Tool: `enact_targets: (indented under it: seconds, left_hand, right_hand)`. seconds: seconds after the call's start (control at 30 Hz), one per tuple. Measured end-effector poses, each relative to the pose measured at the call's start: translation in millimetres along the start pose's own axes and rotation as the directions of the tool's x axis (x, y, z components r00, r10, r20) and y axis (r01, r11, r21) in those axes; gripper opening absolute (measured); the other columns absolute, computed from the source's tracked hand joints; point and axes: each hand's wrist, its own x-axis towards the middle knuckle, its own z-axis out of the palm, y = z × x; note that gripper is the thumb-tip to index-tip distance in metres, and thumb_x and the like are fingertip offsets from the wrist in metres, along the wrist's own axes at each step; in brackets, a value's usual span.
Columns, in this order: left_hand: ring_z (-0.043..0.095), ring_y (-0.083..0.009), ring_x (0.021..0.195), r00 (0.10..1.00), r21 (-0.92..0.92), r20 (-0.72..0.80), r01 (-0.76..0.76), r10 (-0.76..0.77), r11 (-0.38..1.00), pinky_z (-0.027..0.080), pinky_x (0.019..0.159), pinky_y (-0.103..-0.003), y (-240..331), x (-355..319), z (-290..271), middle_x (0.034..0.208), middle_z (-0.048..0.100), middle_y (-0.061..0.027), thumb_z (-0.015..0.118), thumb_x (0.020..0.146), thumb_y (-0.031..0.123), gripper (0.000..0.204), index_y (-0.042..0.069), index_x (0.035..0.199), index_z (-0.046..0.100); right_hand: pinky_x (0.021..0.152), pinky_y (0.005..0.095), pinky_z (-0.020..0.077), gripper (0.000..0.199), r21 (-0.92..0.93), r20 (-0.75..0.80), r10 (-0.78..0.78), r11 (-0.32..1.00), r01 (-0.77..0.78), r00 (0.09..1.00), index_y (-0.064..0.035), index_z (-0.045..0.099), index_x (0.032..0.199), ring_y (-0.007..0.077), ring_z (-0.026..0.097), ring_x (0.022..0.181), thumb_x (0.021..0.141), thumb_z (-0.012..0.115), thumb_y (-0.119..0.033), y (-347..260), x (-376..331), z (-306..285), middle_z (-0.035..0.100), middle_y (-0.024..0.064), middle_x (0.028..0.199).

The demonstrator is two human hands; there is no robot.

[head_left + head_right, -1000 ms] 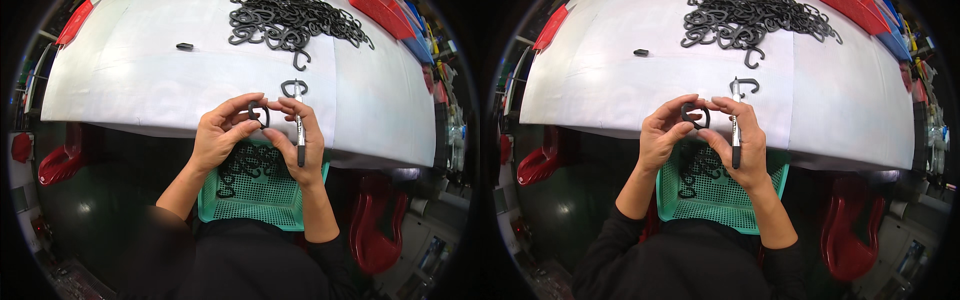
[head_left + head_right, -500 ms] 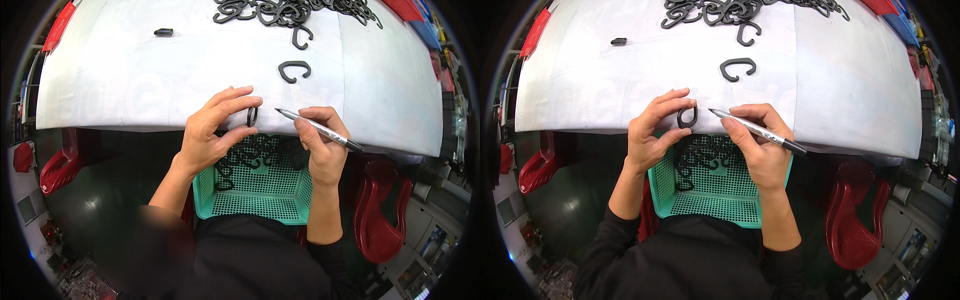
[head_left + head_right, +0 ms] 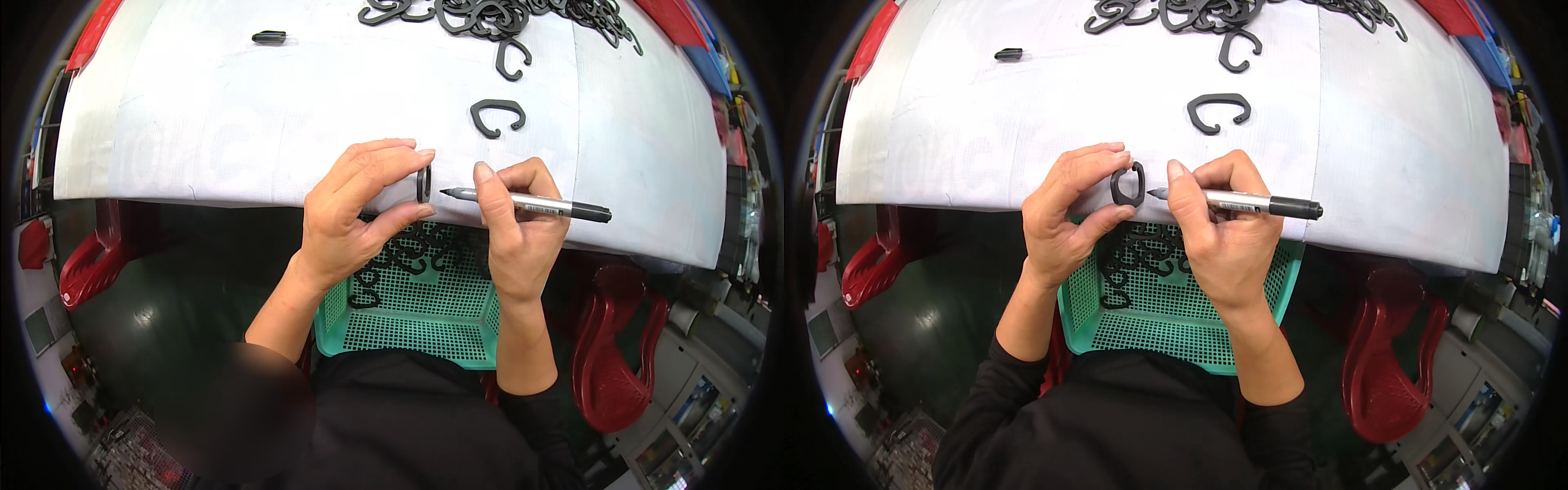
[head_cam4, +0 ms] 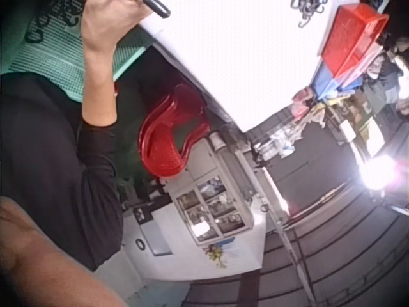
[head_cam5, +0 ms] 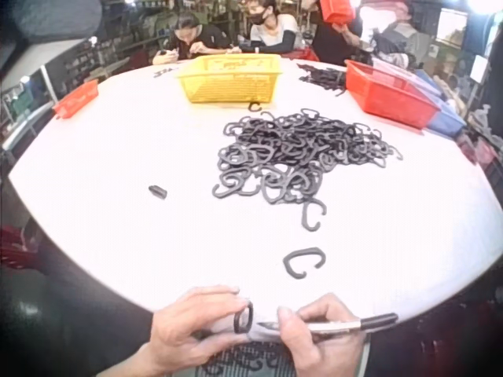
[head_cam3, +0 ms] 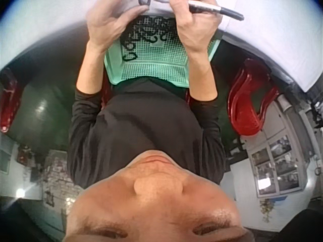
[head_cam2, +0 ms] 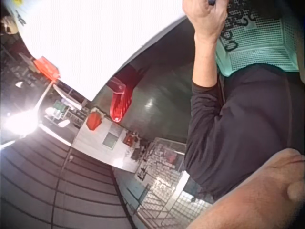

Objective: The person picks up small black C-shaped hooks from a green basket and marks each one with a black marker. They handle the hooks one at a time, rotating them to apply ink, then place them on the table. Other workers are visible in the background sorting similar items.

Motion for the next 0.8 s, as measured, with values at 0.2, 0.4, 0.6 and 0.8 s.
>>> enact_targets:
  seconds: [0.2, 0.4, 0.6, 0.8]
  left_hand:
    - [0.06, -0.0285, 0.104, 0.999, 0.046, 0.044, -0.012, 0.01, 0.999, 0.05, 0.088, -0.036, 1.6, 0.8, -3.4, 0.104, 0.066, -0.013, 0.079, 0.065, 0.005, 0.046, 0.0, 0.108, 0.064]
    - [0.063, -0.0264, 0.097, 0.997, 0.07, -0.003, -0.078, 0.078, 0.995, 0.052, 0.084, -0.037, -2.6, 0.9, 0.8, 0.101, 0.068, -0.0065, 0.08, 0.062, 0.014, 0.047, 0.005, 0.106, 0.067]
    - [0.063, -0.0268, 0.097, 0.997, 0.058, 0.006, -0.079, 0.078, 0.995, 0.052, 0.085, -0.037, -1.9, 1.0, 0.0, 0.102, 0.068, -0.0058, 0.08, 0.062, 0.014, 0.047, 0.005, 0.106, 0.067]
    - [0.063, -0.0269, 0.097, 0.996, 0.055, 0.011, -0.087, 0.087, 0.995, 0.052, 0.084, -0.038, -4.2, 0.2, 0.1, 0.099, 0.068, -0.0061, 0.08, 0.062, 0.014, 0.047, 0.005, 0.106, 0.068]
  right_hand:
    - [0.042, 0.0189, 0.0292, 0.022, -0.019, -0.007, 0.004, 1.0, -0.005, 1.0, -0.0036, 0.051, 0.068, 0.0003, 0.04, 0.048, 0.082, 0.068, -0.005, -0.4, 2.1, 3.9, 0.05, -0.0032, 0.055]
    - [0.041, 0.0199, 0.0303, 0.023, -0.06, 0.007, -0.027, 0.998, 0.028, 1.0, -0.003, 0.05, 0.067, 0.0007, 0.041, 0.047, 0.082, 0.067, -0.004, 3.5, 3.8, 8.3, 0.05, -0.0024, 0.054]
    - [0.041, 0.0203, 0.031, 0.024, -0.087, 0.01, -0.006, 0.996, 0.007, 1.0, -0.0031, 0.05, 0.066, 0.001, 0.042, 0.047, 0.082, 0.068, -0.004, 1.1, 4.1, 7.9, 0.05, -0.0019, 0.054]
    - [0.041, 0.0203, 0.0317, 0.024, -0.12, 0.017, -0.027, 0.992, 0.028, 1.0, -0.0035, 0.05, 0.067, 0.0012, 0.042, 0.047, 0.082, 0.068, -0.004, 2.9, 4.2, 8.2, 0.05, -0.0017, 0.053]
